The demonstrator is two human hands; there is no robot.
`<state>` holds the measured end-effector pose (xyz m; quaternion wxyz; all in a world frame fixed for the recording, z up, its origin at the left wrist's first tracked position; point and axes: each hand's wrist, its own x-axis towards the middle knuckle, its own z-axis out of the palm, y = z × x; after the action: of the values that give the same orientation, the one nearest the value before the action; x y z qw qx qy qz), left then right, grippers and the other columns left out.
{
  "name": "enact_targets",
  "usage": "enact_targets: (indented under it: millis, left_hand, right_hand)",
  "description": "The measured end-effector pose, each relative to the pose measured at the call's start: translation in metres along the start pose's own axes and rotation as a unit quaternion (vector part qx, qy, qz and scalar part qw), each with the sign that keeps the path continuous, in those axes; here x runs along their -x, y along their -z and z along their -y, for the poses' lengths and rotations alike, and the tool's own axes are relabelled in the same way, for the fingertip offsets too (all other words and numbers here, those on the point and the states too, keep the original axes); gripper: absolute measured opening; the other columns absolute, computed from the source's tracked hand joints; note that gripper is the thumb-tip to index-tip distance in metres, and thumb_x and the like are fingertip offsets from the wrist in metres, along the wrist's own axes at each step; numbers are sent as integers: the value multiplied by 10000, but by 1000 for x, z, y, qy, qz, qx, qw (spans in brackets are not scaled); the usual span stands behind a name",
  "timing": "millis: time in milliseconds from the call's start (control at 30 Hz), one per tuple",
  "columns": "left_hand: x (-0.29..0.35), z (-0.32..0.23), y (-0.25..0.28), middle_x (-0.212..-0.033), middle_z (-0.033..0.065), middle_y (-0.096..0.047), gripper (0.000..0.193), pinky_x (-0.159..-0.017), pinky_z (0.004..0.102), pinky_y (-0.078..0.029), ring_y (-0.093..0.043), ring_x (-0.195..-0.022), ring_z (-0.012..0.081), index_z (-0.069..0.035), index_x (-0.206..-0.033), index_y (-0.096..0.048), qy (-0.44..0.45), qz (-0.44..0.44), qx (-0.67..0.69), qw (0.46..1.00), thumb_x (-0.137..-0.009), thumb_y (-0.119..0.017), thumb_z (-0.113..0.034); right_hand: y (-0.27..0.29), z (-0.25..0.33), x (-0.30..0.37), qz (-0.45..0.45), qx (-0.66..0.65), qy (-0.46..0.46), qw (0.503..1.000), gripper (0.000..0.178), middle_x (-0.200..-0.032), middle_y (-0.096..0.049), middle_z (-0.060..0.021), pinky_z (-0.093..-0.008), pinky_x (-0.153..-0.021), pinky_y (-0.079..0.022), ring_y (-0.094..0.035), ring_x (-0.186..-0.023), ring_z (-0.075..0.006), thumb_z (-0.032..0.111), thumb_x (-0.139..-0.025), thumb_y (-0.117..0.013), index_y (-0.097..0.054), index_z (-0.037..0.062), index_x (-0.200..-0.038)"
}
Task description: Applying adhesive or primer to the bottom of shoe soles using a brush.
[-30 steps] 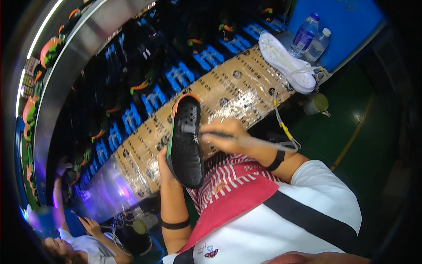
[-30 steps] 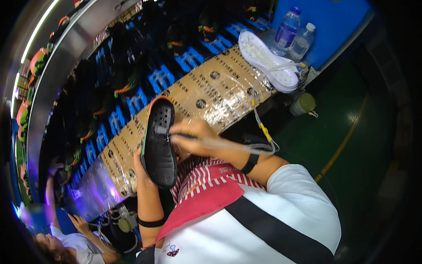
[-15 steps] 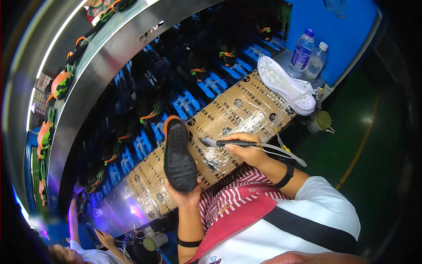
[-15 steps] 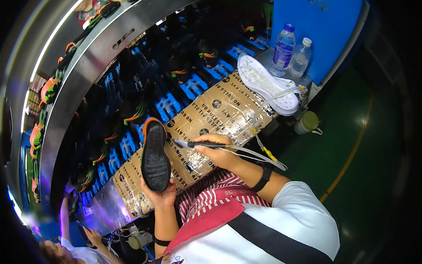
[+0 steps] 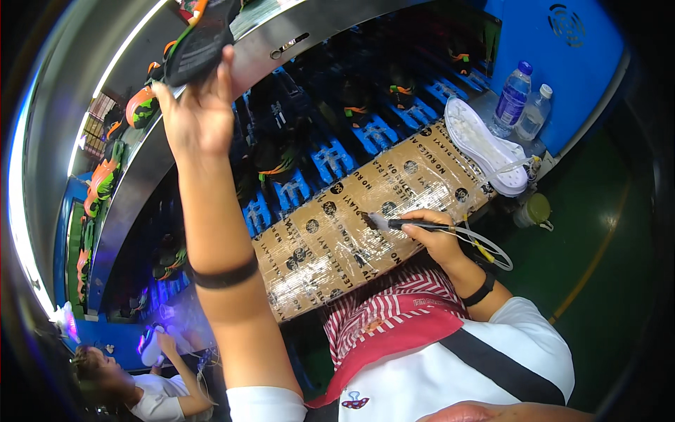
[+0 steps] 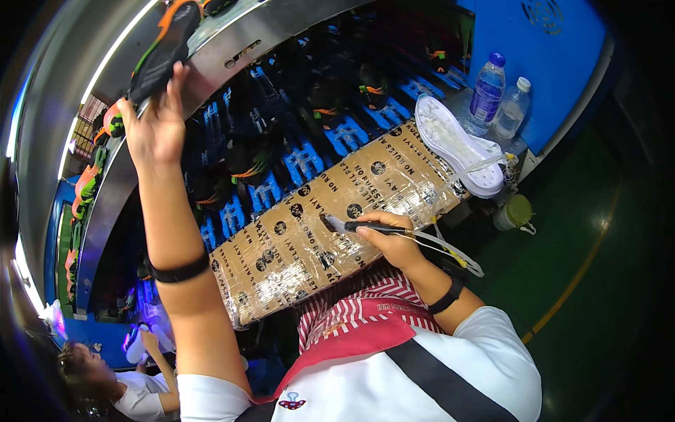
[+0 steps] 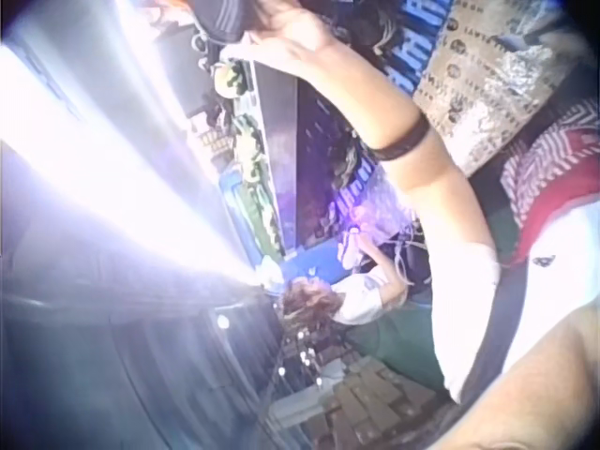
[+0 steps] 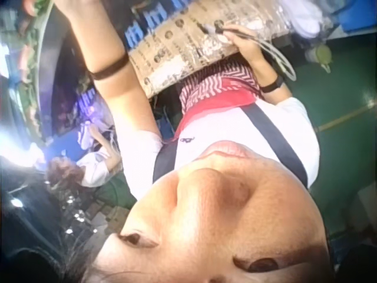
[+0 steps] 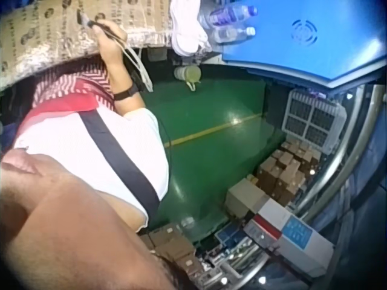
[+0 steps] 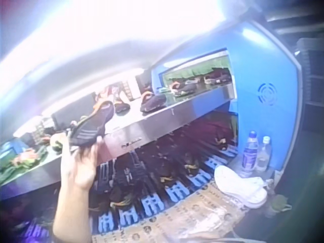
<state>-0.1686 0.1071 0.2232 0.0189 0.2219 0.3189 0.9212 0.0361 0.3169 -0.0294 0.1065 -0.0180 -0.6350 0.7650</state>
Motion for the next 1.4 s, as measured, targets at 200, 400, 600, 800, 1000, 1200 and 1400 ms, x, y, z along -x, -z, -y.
enact_targets:
  millis: [200, 400, 600, 800, 1000, 1200, 1400]
  left_hand:
    - [-29, -3, 5, -1227, 337, -412, 632, -805, 374, -533, -550, -1023, 407, 48, -1321, -185, 63, -73, -191, 977, -888, -532, -256]
    - [-43, -43, 42, -935, 183, -599, 503, -642, 297, -456, -591, -769, 190, 17, -1162, -511, -360, -159, -620, 678, -741, -644, -222]
    - [-79, -119, 91, -1155, 248, -532, 761, -950, 380, -368, -506, -1111, 347, 8, -1154, -510, -140, -271, -855, 420, -639, -670, -528]
    - [-47, -128, 95, -1143, 138, -578, 526, -891, 349, -422, -544, -1079, 271, -18, -1159, -520, -166, -231, -779, 558, -781, -629, -368]
    - [78, -77, 38, -1141, 133, -523, 397, -611, 212, -514, -637, -864, 266, -6, -1244, -365, -234, 21, -514, 825, -883, -510, -84]
    - [241, -16, 96, -1067, 154, -519, 270, -650, 291, -541, -614, -863, 261, -98, -983, -362, -175, 11, -475, 862, -834, -585, -62]
    - [349, 52, 127, -1080, 118, -508, 361, -784, 356, -538, -556, -1017, 241, -99, -1019, -378, 90, -181, -330, 922, -768, -582, 62]
  right_hand:
    - [8, -4, 4, -7, -37, -31, 999, 185, -770, -630, -18, -177, -570, -407, -525, -643, -40, 68, -761, -664, -647, -18, -925]
    - [13, -17, 3, -7, -25, -48, 999, 183, -736, -620, -8, -176, -562, -405, -524, -630, -40, 64, -756, -669, -648, -13, -922]
    - [7, -16, 5, 4, -50, -59, 997, 186, -745, -620, -8, -173, -576, -408, -530, -642, -42, 57, -752, -670, -646, -15, -922]
    - [9, -14, 9, 8, -53, -68, 996, 189, -770, -630, -25, -178, -590, -421, -543, -660, -49, 56, -755, -668, -643, -20, -927]
    - [18, -8, 12, -18, -55, -58, 997, 175, -740, -617, -10, -179, -573, -413, -534, -642, -46, 58, -771, -654, -638, -19, -927]
    - [6, -2, 5, -89, -57, -31, 994, 175, -695, -580, 24, -164, -518, -356, -467, -580, -20, 64, -785, -645, -627, -11, -942]
    - [-3, -13, 2, -54, -61, -46, 996, 217, -706, -606, -16, -149, -500, -372, -510, -560, -36, 110, -789, -649, -604, 12, -978]
